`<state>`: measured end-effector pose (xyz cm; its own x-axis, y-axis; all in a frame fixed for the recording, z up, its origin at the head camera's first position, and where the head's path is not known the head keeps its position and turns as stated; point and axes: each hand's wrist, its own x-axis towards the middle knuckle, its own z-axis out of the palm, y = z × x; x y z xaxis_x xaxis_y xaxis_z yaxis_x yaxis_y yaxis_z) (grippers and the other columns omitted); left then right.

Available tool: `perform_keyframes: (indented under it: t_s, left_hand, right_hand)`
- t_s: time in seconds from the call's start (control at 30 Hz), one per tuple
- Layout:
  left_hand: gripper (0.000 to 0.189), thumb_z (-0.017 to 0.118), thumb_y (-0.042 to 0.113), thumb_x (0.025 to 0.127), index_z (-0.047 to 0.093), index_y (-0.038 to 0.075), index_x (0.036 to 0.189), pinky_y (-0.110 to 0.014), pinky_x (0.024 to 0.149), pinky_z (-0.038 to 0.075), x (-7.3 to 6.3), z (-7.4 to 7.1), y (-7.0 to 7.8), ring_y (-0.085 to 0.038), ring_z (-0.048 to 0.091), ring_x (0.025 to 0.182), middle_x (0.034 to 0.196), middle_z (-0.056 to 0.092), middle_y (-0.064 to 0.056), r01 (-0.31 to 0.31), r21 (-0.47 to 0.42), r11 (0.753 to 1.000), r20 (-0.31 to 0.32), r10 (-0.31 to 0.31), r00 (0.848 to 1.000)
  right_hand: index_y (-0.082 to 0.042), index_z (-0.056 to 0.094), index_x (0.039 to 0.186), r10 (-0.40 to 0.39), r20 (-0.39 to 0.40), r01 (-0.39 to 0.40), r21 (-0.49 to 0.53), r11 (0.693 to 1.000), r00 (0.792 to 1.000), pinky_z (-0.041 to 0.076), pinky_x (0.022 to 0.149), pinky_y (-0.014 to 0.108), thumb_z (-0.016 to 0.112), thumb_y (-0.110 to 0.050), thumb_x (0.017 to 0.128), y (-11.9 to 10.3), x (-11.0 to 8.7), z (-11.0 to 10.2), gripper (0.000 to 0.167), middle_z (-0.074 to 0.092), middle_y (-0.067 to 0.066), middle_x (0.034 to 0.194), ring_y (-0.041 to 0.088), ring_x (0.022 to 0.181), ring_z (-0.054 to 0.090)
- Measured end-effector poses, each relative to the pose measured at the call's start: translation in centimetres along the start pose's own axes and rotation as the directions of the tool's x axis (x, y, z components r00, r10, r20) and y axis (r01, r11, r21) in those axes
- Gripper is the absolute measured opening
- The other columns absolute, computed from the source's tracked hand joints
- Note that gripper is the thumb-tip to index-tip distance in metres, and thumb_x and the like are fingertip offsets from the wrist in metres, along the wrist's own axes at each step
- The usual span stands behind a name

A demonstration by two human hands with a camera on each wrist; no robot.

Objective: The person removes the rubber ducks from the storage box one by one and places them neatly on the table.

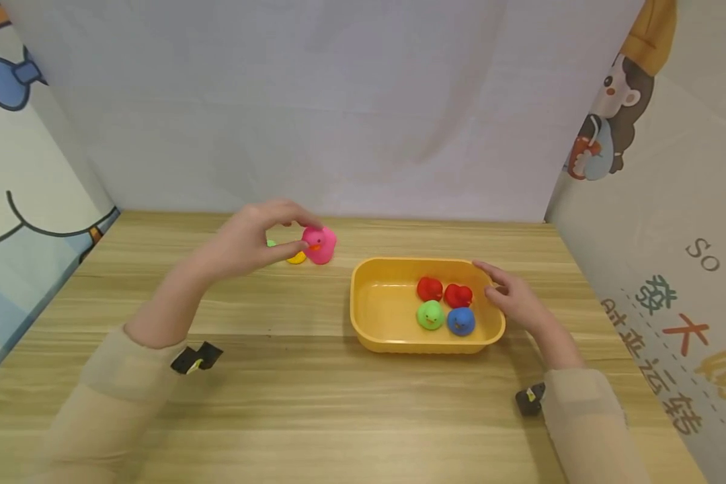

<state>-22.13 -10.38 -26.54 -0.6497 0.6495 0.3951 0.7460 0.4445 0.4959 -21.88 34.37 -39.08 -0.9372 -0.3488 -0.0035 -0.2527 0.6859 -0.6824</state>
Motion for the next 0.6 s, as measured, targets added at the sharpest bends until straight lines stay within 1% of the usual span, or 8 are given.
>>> perform_keyframes:
  t_s: [0.13,0.27,0.4,0.47,0.5,0.6]
  left_hand:
    - [0.029,0.071,0.009,0.083,0.066,0.008,0.112,-0.035,0.092,0.046,-0.3,-0.8,-0.6,-0.018,0.057,0.103,0.108,0.066,-0.003,-0.026,-0.007,1.000,-0.030,0.026,0.999]
    - [0.029,0.070,0.006,0.083,0.066,0.008,0.112,-0.035,0.089,0.046,-0.7,-1.5,-1.6,-0.018,0.057,0.103,0.109,0.066,-0.003,-0.052,-0.006,0.999,-0.063,0.051,0.997]
    - [0.030,0.071,0.003,0.082,0.065,0.007,0.112,-0.035,0.088,0.047,-1.1,-2.2,-2.6,-0.019,0.057,0.104,0.110,0.066,-0.003,-0.075,0.004,0.997,-0.096,0.075,0.993]
    - [0.030,0.071,0.003,0.082,0.065,0.007,0.112,-0.035,0.087,0.047,-1.3,-2.5,-3.2,-0.018,0.057,0.104,0.110,0.066,-0.003,-0.084,0.024,0.996,-0.118,0.087,0.989]
    - [0.031,0.071,0.003,0.081,0.065,0.007,0.111,-0.036,0.087,0.048,-1.5,-2.7,-3.4,-0.018,0.057,0.104,0.110,0.067,-0.004,-0.088,0.027,0.996,-0.130,0.091,0.987]
    - [0.031,0.071,0.001,0.081,0.066,0.007,0.111,-0.037,0.086,0.048,-1.8,-3.2,-4.3,-0.018,0.057,0.105,0.110,0.066,-0.004,-0.080,0.033,0.996,-0.163,0.084,0.983]
  right_hand:
    - [-0.004,0.032,0.146,-0.001,0.001,0.001,0.009,1.000,1.000,0.037,0.098,0.059,0.046,-0.004,0.097,0.1,0.1,0.0,0.051,0.031,0.025,0.148,0.047,0.131,0.034]
    - [-0.004,0.033,0.146,-0.002,-0.005,0.002,0.005,1.000,1.000,0.037,0.098,0.059,0.046,-0.003,0.097,0.3,0.2,-0.1,0.051,0.032,0.025,0.148,0.047,0.131,0.034]
    - [-0.004,0.033,0.146,-0.006,-0.012,0.006,0.000,1.000,1.000,0.038,0.097,0.059,0.046,-0.003,0.097,0.3,0.2,0.0,0.050,0.032,0.025,0.147,0.047,0.130,0.036]
    - [-0.005,0.033,0.146,-0.006,-0.012,0.006,0.000,1.000,1.000,0.039,0.097,0.058,0.046,-0.003,0.097,0.3,0.1,0.0,0.050,0.033,0.025,0.147,0.047,0.129,0.036]
    - [-0.005,0.034,0.146,-0.006,-0.013,0.006,-0.005,1.000,1.000,0.042,0.097,0.053,0.046,-0.004,0.097,0.3,0.1,0.0,0.050,0.033,0.024,0.147,0.046,0.129,0.037]
    - [-0.006,0.034,0.146,-0.005,-0.012,0.005,-0.002,1.000,1.000,0.042,0.097,0.053,0.046,-0.005,0.097,0.3,0.1,0.0,0.050,0.033,0.024,0.147,0.046,0.129,0.037]
